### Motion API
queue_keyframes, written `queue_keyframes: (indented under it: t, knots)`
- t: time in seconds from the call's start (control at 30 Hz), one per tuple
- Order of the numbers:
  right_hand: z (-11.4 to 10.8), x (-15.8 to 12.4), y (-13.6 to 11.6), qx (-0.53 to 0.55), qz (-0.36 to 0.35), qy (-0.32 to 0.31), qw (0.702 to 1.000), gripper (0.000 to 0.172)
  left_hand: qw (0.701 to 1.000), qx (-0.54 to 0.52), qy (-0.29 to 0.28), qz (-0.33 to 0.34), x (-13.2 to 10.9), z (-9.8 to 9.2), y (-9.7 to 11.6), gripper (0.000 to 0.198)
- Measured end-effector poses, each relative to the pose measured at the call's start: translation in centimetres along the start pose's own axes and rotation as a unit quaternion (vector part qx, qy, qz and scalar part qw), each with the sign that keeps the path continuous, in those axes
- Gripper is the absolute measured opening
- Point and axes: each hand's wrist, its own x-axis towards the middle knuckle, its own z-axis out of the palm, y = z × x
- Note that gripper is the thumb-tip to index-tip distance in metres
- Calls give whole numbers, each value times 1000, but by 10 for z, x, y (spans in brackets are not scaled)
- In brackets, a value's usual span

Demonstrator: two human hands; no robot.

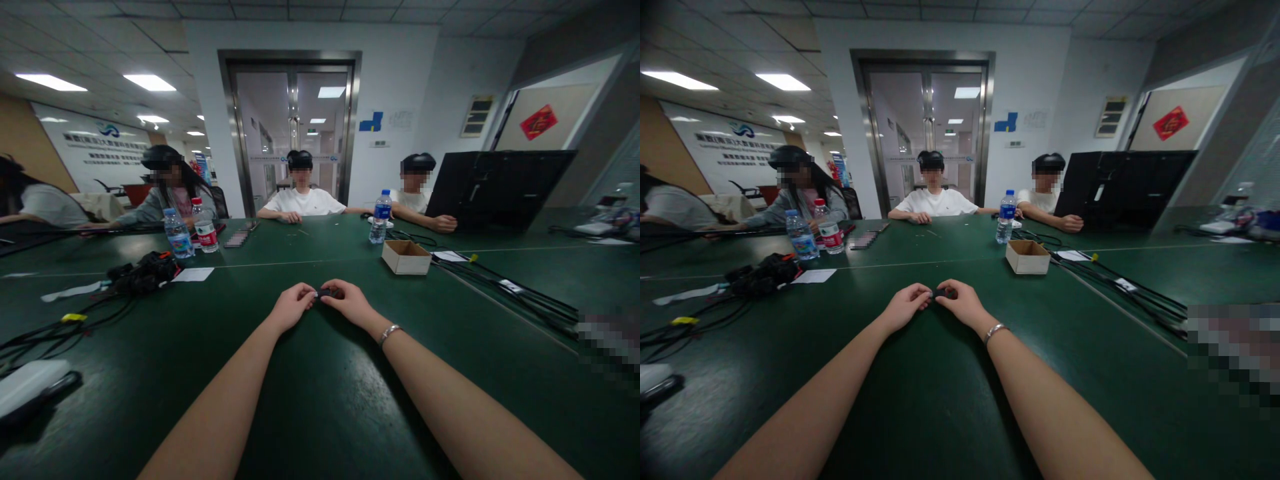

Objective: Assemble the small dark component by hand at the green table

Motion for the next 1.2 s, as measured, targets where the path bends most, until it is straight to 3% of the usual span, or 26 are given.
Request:
queue_keyframes:
  t: [0.37, 0.77, 1.2]
  knots:
    - [0, 0, 0, 5, -3, -6, 1000, 29, 1000, 9, 17, 16, -3, -2, 5, 24]
    - [0, 0, -1, 1, -3, 1, 1000, 28, 993, 105, 36, -45, 1, -3, 4, 40]
    - [1, 1, 2, 4, -5, -3, 1000, 29, 1000, 6, 10, 4, -3, -3, 7, 16]
